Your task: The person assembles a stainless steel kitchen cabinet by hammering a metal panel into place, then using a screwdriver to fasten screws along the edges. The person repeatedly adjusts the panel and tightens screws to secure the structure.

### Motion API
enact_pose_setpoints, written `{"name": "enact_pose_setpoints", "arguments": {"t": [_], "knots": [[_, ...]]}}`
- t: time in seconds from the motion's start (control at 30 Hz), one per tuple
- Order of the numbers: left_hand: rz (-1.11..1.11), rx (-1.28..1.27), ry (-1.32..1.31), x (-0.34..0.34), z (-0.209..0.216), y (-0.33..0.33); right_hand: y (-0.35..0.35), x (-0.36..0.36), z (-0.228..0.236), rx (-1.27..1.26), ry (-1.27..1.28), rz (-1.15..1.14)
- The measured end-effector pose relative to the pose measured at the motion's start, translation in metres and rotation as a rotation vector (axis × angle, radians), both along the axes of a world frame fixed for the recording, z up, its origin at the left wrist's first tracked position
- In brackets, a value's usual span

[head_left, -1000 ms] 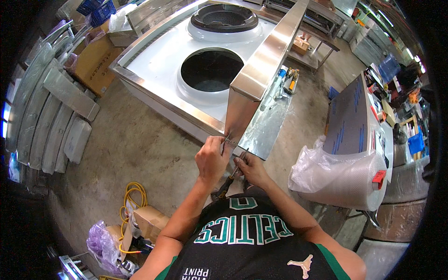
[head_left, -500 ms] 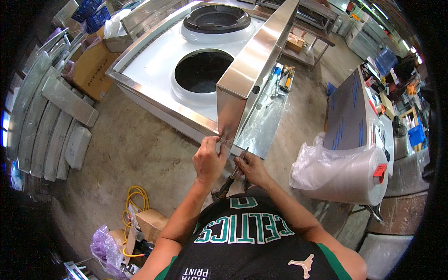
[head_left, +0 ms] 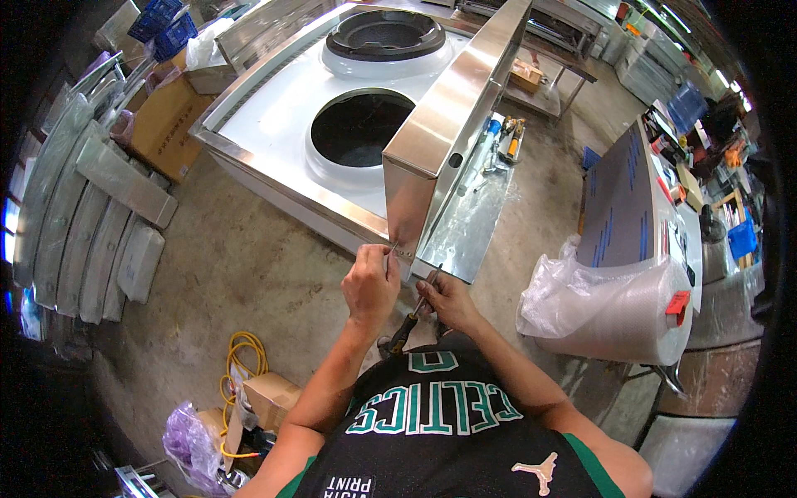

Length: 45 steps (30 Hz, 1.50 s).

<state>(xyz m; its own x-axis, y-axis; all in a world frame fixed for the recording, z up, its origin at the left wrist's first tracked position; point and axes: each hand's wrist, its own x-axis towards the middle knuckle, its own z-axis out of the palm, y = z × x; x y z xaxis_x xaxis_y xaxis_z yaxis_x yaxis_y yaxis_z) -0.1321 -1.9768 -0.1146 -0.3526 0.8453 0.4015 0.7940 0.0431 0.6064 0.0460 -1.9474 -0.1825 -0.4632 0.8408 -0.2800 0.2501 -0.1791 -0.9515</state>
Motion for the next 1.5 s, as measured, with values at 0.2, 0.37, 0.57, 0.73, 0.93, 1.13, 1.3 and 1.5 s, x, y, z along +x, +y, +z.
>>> {"name": "enact_pose_setpoints", "arguments": {"t": [0.2,0.37,0.57,0.73,0.93,1.13,1.3,1.5], "knots": [[-0.035,-0.012,0.046,-0.005,-0.001,0.0,0.0,-0.004,-0.002,0.012,0.002,0.012],[-0.055,-0.254,-0.265,-0.009,-0.009,0.013,0.0,-0.009,-0.002,0.012,-0.014,0.02],[0.05,0.011,0.017,0.002,-0.004,0.003,0.001,-0.009,-0.002,-0.004,-0.056,0.04],[-0.026,0.082,0.104,-0.004,0.004,0.0,0.0,-0.009,-0.005,-0.021,-0.008,0.011],[-0.012,-0.066,-0.012,-0.009,-0.008,0.006,0.0,-0.014,0.001,-0.022,0.019,0.035],[-0.154,-0.384,-0.992,-0.02,-0.026,0.018,0.003,-0.015,0.003,-0.042,0.006,0.035],[0.035,-0.017,-0.298,-0.008,-0.013,0.009,0.005,-0.014,0.003,-0.024,0.008,0.031],[-0.047,0.02,-0.01,-0.002,0.007,-0.001,0.008,-0.014,0.003,-0.022,0.015,0.034]]}}
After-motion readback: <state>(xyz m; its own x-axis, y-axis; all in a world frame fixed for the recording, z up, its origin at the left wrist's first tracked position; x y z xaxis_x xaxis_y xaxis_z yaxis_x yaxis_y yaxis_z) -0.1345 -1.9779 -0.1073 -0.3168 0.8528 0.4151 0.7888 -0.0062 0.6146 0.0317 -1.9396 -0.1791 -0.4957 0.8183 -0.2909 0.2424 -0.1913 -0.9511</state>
